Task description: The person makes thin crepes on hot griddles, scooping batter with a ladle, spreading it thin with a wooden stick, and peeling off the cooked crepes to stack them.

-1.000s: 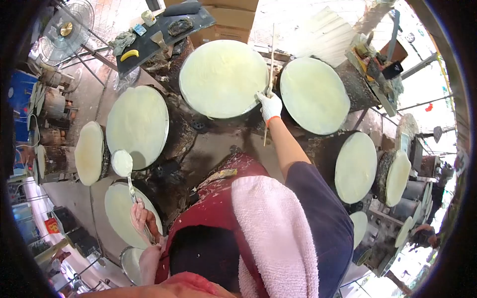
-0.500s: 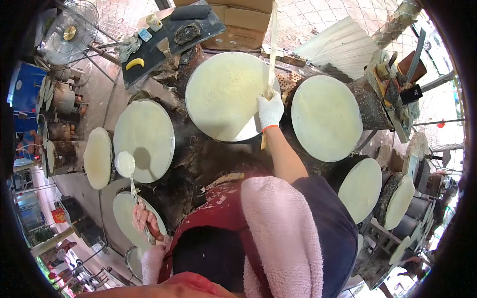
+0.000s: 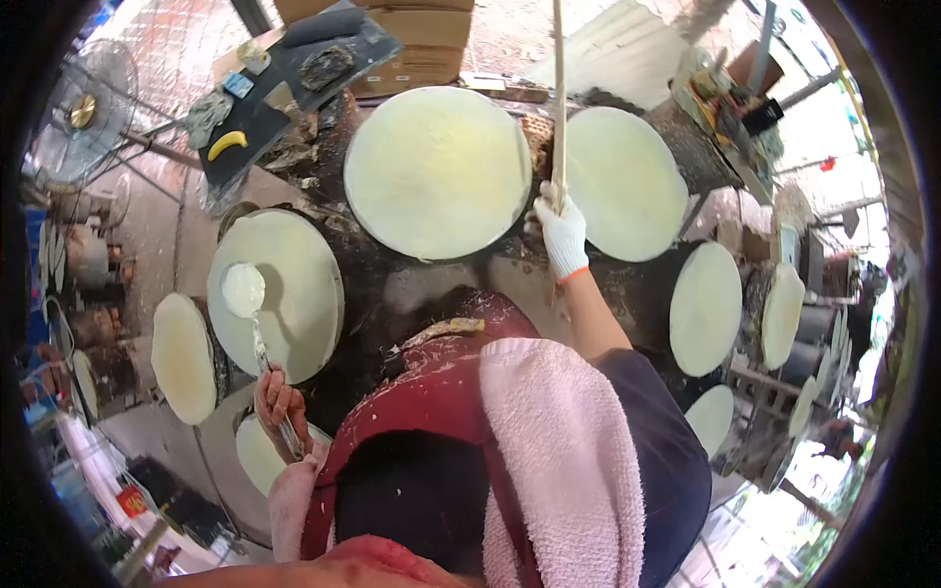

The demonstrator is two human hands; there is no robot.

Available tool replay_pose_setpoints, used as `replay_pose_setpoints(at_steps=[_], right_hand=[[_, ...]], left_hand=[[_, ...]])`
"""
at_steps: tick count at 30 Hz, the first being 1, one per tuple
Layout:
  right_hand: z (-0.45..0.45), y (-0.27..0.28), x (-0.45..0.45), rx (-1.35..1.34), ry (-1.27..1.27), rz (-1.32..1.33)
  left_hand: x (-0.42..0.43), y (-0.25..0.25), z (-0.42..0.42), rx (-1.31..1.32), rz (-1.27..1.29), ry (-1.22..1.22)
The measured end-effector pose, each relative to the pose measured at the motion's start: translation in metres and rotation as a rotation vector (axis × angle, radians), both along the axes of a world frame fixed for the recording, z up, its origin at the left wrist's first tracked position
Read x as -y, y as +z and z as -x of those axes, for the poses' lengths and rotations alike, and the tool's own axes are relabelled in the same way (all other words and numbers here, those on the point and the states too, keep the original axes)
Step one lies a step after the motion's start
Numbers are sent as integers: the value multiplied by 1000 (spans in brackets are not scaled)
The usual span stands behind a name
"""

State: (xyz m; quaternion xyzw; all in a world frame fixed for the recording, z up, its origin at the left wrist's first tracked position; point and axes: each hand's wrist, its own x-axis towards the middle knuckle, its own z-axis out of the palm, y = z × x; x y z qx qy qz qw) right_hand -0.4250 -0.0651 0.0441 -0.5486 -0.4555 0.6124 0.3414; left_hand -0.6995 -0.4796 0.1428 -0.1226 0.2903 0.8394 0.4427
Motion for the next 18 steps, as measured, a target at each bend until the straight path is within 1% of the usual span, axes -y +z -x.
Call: replay_pose_setpoints(at_steps=[2,4,5,6,8,9,10,12,13,14,16,17,18], right_hand=[[-36,1,33,10,160,112],[-63,-2,84,241,438,-144],[-76,-11,112,136,499,-88],[-89,-26,141,32,552,-38],[-115,-65,191,-45,371,304],[-133,-81,197,-169,264,445],[-137,-68,198,-115,232,413],[-134,-20,203,-16,162,359],[-139,-9,206,-62,24,381],[-149,-3,206,83,43,299],[-174,8,196,383,93,142],[-180,18,186,599,38,116],[-192,18,176,765,36,-268]], left_hand=[[-10,0,9,-11,94,-3],[-19,3,18,-21,221,-18],[-19,-11,26,11,13,-74],[-21,-18,32,12,-25,-115],[-31,-29,41,17,-108,-201],[-36,-32,46,31,-166,-260],[-44,-32,45,19,-95,-262],[-59,-20,41,-19,53,-272],[-70,-15,36,-54,203,-215],[-81,-10,32,-85,359,-167],[-78,-30,48,-128,74,-461],[-81,-36,48,-145,-67,-598],[-88,-36,41,-72,-69,-523]])
